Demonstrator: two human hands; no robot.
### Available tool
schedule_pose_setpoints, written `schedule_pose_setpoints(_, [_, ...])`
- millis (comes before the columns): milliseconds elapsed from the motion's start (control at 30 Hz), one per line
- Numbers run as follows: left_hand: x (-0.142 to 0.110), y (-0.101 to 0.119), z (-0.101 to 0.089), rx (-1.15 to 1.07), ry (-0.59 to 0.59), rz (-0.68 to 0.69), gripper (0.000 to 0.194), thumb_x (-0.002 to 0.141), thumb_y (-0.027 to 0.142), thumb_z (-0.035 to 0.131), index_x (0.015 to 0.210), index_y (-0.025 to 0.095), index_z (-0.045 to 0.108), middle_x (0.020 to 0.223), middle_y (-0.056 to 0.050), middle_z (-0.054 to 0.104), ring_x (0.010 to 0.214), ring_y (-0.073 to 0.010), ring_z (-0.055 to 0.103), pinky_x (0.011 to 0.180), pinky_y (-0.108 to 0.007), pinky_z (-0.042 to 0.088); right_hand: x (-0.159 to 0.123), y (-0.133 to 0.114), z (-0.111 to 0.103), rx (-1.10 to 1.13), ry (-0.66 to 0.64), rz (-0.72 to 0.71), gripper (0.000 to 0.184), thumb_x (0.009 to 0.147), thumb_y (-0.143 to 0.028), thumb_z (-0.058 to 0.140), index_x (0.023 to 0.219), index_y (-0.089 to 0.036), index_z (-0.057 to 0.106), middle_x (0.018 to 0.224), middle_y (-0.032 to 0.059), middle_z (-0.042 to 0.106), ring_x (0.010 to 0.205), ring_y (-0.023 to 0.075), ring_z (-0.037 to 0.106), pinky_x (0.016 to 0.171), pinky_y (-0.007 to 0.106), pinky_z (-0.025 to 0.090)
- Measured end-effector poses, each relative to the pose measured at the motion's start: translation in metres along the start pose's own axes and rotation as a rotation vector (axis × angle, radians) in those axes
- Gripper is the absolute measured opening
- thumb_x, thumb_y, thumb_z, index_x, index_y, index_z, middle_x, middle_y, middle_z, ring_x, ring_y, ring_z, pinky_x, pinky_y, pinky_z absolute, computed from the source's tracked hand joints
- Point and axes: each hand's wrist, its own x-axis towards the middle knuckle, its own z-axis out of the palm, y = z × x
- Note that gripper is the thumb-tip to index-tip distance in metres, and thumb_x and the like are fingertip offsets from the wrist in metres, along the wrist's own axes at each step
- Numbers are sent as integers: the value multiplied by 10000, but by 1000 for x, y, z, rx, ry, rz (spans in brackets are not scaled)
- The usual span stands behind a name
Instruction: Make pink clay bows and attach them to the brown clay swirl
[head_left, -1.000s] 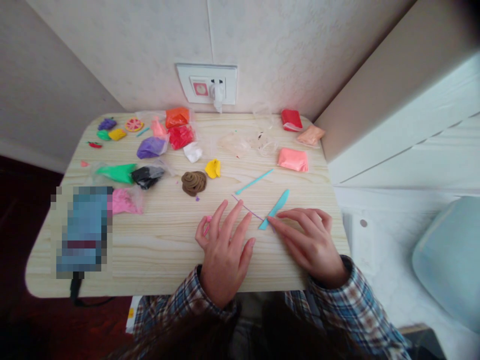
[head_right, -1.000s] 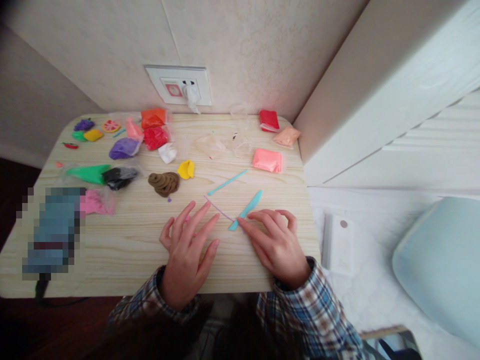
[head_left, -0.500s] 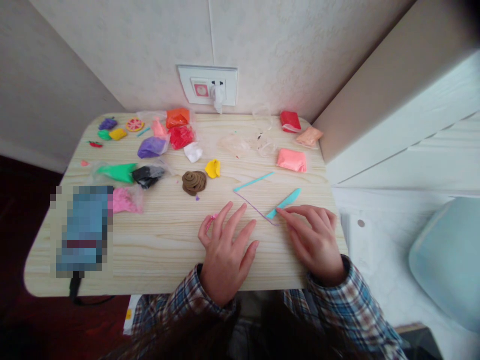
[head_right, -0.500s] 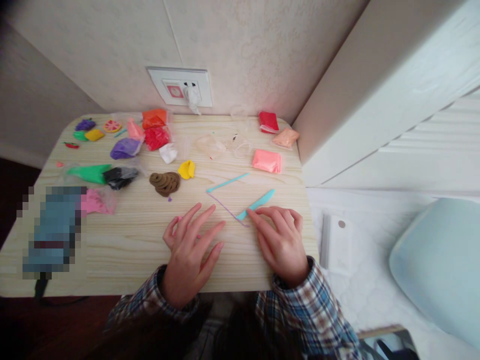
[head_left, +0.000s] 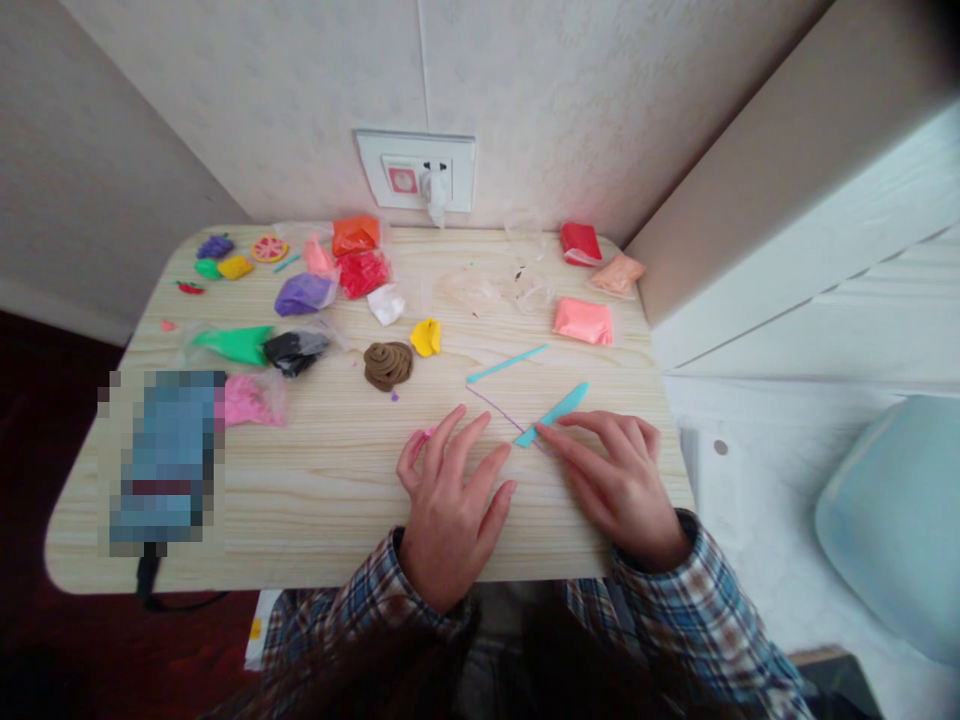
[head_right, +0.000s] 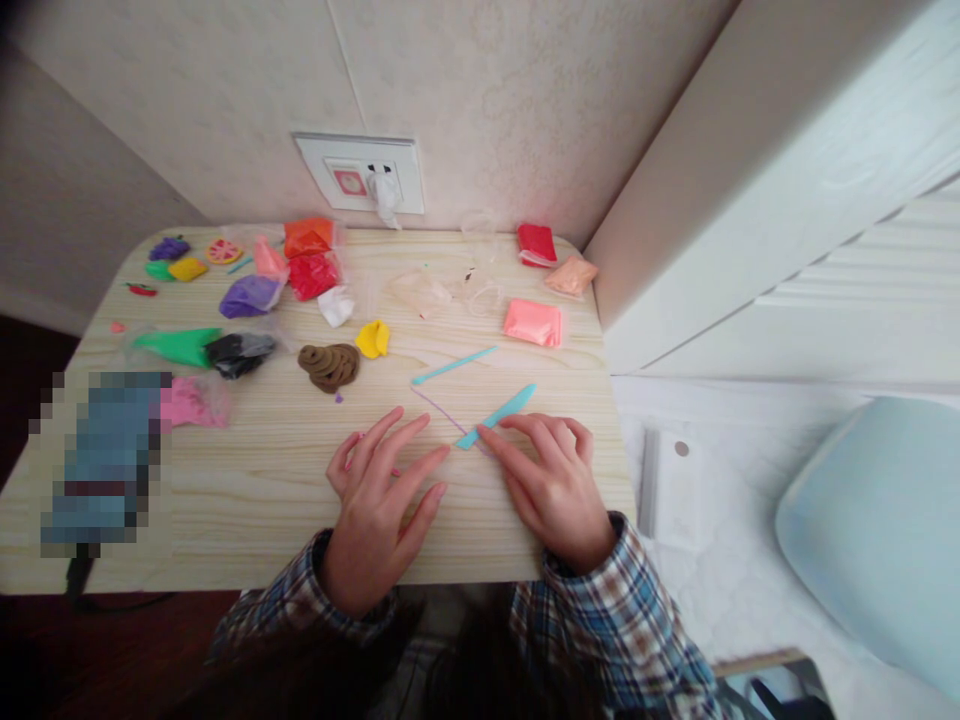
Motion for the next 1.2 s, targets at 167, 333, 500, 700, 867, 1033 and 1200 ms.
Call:
schedule_pose_setpoints(167, [0, 0, 1, 1, 8, -3, 239, 897, 260, 497, 1061, 199, 660, 1275, -121, 597, 1282, -291, 423, 1027, -537, 226, 0, 0, 0, -5, -18, -9, 381, 869, -110, 493, 1228, -207, 581, 1120, 104, 582, 1026, 248, 498, 871, 423, 314])
schedule_pose_setpoints(333, [-1, 0, 1, 1, 10, 4, 230, 892, 256, 507, 1052, 198, 662, 1272, -125, 597, 1280, -293, 425, 1025, -540, 233, 0, 0, 0, -10, -22, -19, 395, 866, -99, 493, 1238, -204, 571, 1123, 104, 577, 1019, 247, 494, 863, 423, 320])
schedule_pose_setpoints(500, [0, 0, 1, -1, 16, -1, 225, 891, 254, 505, 1044, 207, 664, 1265, -119, 601, 1278, -287, 429, 1024, -537, 233, 0, 0, 1, -21, -4, 6, 412, 854, -74, 492, 1236, -205, 572, 1117, 101, 580, 1010, 244, 495, 853, 412, 328])
schedule_pose_setpoints(700, [0, 0, 1, -7, 19, -3, 221, 891, 252, 505, 1037, 203, 664, 1264, -119, 602, 1276, -288, 433, 1022, -533, 239, 0, 0, 0, -24, 4, 4, 411, 852, -67, 485, 1234, -192, 572, 1104, 104, 587, 995, 238, 493, 849, 402, 335])
schedule_pose_setpoints(867, [0, 1, 0, 0, 18, -8, 223, 893, 252, 500, 1038, 207, 665, 1263, -113, 602, 1277, -284, 433, 1029, -527, 236, 0, 0, 1, -19, -3, 14, 420, 852, -77, 489, 1245, -204, 566, 1110, 100, 588, 1008, 239, 498, 852, 404, 337])
schedule_pose_setpoints(1033, [0, 1, 0, -9, 20, -10, 220, 890, 244, 506, 1034, 206, 668, 1260, -113, 604, 1277, -284, 433, 1032, -524, 229, -1, 1, 1, -7, -23, 18, 455, 852, -82, 478, 1279, -227, 540, 1127, 97, 586, 1022, 249, 498, 855, 420, 347])
schedule_pose_setpoints(1200, [1, 1, 0, -11, 23, -12, 220, 888, 244, 508, 1033, 202, 668, 1259, -114, 604, 1270, -289, 438, 1030, -518, 233, -1, 1, 1, 0, -34, 4, 468, 840, -66, 474, 1273, -228, 545, 1125, 94, 593, 1022, 252, 502, 855, 426, 350])
